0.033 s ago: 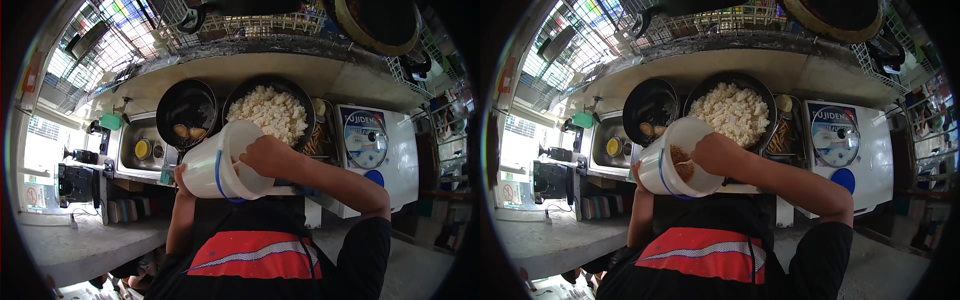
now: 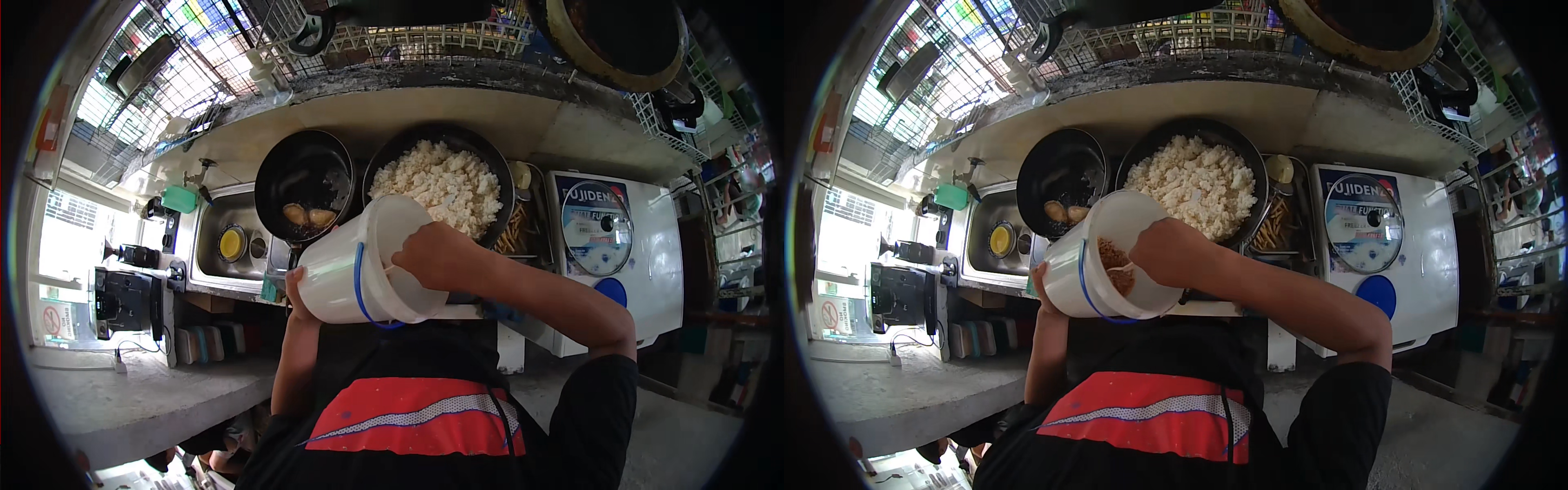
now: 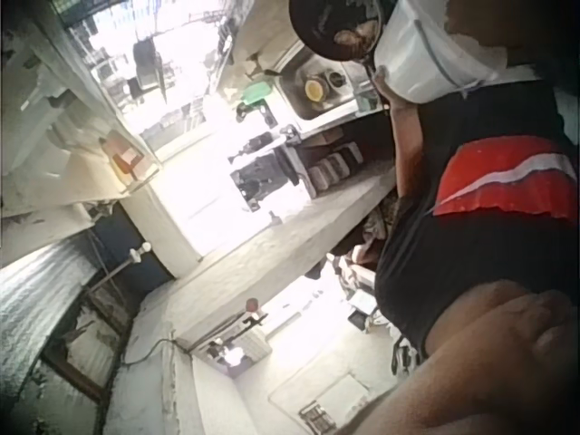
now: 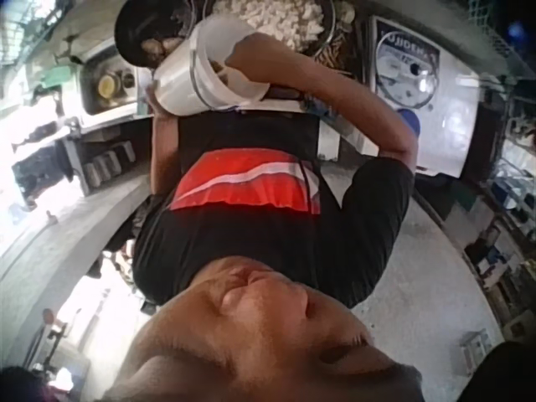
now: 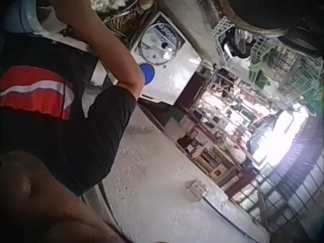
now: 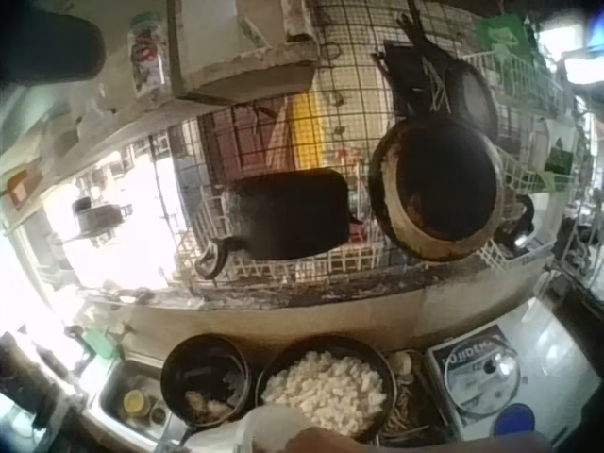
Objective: Preparing and seasoning fried rice in a pan on a stove.
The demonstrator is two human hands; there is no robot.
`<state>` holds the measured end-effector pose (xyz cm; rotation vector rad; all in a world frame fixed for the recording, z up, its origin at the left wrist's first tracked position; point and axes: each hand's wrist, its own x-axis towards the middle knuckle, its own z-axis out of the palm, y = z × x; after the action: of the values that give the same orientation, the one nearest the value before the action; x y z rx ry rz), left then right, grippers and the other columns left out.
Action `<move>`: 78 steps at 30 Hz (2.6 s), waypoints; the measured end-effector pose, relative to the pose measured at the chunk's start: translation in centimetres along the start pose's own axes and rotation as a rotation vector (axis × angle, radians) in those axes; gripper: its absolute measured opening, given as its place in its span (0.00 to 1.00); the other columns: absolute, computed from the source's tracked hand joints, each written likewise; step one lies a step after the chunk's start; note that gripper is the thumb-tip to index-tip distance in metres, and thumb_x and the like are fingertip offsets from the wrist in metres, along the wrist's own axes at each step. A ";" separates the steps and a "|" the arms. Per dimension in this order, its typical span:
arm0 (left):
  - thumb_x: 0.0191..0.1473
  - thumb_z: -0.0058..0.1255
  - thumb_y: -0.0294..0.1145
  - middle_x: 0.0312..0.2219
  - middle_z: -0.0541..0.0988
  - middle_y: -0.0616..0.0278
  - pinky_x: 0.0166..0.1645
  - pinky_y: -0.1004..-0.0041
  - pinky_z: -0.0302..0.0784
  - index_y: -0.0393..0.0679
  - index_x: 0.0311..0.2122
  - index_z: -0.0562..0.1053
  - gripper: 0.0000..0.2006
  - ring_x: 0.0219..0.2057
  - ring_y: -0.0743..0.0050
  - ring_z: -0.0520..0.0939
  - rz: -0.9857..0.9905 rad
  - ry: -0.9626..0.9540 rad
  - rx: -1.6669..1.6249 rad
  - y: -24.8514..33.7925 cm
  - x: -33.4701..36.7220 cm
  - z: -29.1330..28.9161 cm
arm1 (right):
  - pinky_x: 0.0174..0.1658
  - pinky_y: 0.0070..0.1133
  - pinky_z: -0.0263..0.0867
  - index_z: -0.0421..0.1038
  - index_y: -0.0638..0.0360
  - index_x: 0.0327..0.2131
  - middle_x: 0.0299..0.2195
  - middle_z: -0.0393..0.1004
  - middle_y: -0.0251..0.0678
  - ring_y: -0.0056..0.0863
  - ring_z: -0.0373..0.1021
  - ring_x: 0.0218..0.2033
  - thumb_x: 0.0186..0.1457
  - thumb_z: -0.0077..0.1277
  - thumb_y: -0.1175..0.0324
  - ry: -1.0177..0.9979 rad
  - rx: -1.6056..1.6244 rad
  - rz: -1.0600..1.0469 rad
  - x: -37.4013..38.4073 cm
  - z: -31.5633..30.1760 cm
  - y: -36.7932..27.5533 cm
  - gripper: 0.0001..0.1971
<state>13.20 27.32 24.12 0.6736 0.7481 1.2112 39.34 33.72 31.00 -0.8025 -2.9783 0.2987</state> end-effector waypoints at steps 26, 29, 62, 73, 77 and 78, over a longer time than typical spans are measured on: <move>0.51 0.36 0.58 0.50 0.70 0.54 0.51 0.57 0.71 0.44 0.56 0.63 0.34 0.49 0.56 0.74 0.063 0.254 -0.229 -5.1 -1.8 -1.7 | 0.22 0.13 0.56 0.72 0.69 0.36 0.18 0.66 0.26 0.11 0.60 0.20 0.57 0.45 0.72 -0.093 1.043 0.439 -4.5 -4.8 8.7 0.10; 0.51 0.36 0.57 0.51 0.69 0.53 0.53 0.58 0.69 0.42 0.57 0.61 0.34 0.50 0.55 0.73 0.085 0.275 -0.227 -4.9 -2.0 -1.9 | 0.21 0.11 0.53 0.71 0.68 0.37 0.19 0.65 0.25 0.10 0.58 0.18 0.58 0.44 0.72 -0.004 1.028 0.527 -5.7 -5.8 10.4 0.10; 0.54 0.29 0.59 0.48 0.70 0.54 0.51 0.62 0.70 0.43 0.54 0.62 0.32 0.49 0.61 0.73 0.264 0.483 -0.121 -2.2 -9.4 -7.5 | 0.29 0.20 0.63 0.74 0.68 0.33 0.22 0.72 0.31 0.17 0.66 0.23 0.57 0.43 0.72 -0.208 0.605 0.542 3.0 1.6 17.3 0.11; 0.51 0.34 0.56 0.48 0.71 0.53 0.49 0.61 0.72 0.40 0.55 0.62 0.33 0.47 0.58 0.74 0.264 0.493 -0.146 -2.2 -7.5 -6.4 | 0.26 0.20 0.61 0.75 0.64 0.30 0.18 0.70 0.29 0.18 0.65 0.20 0.57 0.42 0.71 0.060 0.566 0.803 -0.9 2.0 20.0 0.11; 0.50 0.35 0.57 0.48 0.71 0.53 0.48 0.61 0.72 0.39 0.55 0.62 0.34 0.47 0.57 0.74 0.250 0.481 -0.105 -2.8 -7.0 -7.7 | 0.27 0.24 0.63 0.77 0.63 0.31 0.18 0.73 0.36 0.23 0.68 0.20 0.54 0.44 0.70 0.010 0.596 0.876 -4.8 2.3 21.0 0.11; 0.52 0.33 0.57 0.49 0.70 0.53 0.50 0.60 0.71 0.41 0.55 0.62 0.33 0.48 0.57 0.73 0.239 0.417 -0.113 -3.0 -6.9 -8.3 | 0.27 0.24 0.63 0.77 0.63 0.31 0.18 0.73 0.36 0.23 0.68 0.20 0.54 0.44 0.70 0.012 0.597 0.880 -5.9 2.4 21.2 0.11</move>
<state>6.99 20.41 17.83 0.4275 0.9535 1.6290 54.70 48.26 24.53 -1.8821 -2.0982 1.1040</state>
